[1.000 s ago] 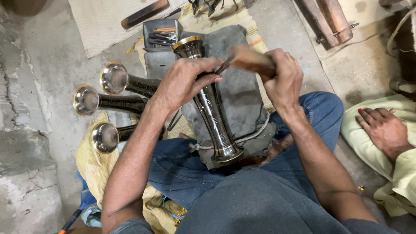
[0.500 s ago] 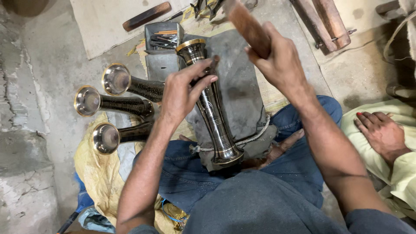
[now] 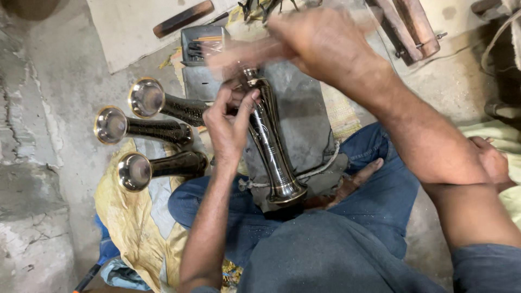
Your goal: The person sits on the floor and uses a metal chisel and wooden mallet to engrave a decorative pattern on a silver-colored metal vase. They repeatedly position the chisel and strike it with the mallet to create fine lines on the vase surface.
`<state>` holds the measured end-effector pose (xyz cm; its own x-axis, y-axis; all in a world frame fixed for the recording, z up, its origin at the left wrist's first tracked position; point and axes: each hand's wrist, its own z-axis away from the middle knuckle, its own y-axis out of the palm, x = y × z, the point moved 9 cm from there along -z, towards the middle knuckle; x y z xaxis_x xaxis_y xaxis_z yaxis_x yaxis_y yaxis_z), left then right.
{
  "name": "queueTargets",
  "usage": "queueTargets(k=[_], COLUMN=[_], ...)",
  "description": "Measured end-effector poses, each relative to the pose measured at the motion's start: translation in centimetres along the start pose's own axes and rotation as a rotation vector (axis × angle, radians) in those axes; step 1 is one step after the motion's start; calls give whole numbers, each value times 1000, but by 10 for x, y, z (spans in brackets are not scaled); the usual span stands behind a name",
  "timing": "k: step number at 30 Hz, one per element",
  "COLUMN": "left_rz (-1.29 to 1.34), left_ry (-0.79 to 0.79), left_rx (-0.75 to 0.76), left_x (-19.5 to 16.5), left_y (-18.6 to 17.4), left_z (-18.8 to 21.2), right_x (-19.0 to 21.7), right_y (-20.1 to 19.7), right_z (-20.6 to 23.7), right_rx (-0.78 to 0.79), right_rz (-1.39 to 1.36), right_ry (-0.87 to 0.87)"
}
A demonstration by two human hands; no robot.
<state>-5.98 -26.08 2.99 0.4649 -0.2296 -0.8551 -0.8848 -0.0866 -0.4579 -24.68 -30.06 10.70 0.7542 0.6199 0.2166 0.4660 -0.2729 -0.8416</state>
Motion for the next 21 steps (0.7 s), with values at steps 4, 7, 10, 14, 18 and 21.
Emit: queueTargets(k=[4, 7, 10, 14, 18, 21], left_rz=[75, 119, 230, 199, 261, 348], left_ry=[37, 48, -5, 31, 15, 40], left_rx=[-142, -266, -367, -391, -370, -274], left_x=[4, 13, 30, 35, 31, 17], left_y=[-6, -5, -3, 0, -1, 3], left_z=[13, 27, 40, 43, 38, 24], right_x=[8, 24, 34, 47, 42, 29], right_y=[1, -4, 1, -4, -6, -8], right_z=[-13, -19, -22, -18, -5, 5], right_rx=[15, -17, 44, -32, -56, -93], right_rz=[24, 149, 155, 310, 267, 327], right_ry=[-59, -186, -197, -227, -174, -135])
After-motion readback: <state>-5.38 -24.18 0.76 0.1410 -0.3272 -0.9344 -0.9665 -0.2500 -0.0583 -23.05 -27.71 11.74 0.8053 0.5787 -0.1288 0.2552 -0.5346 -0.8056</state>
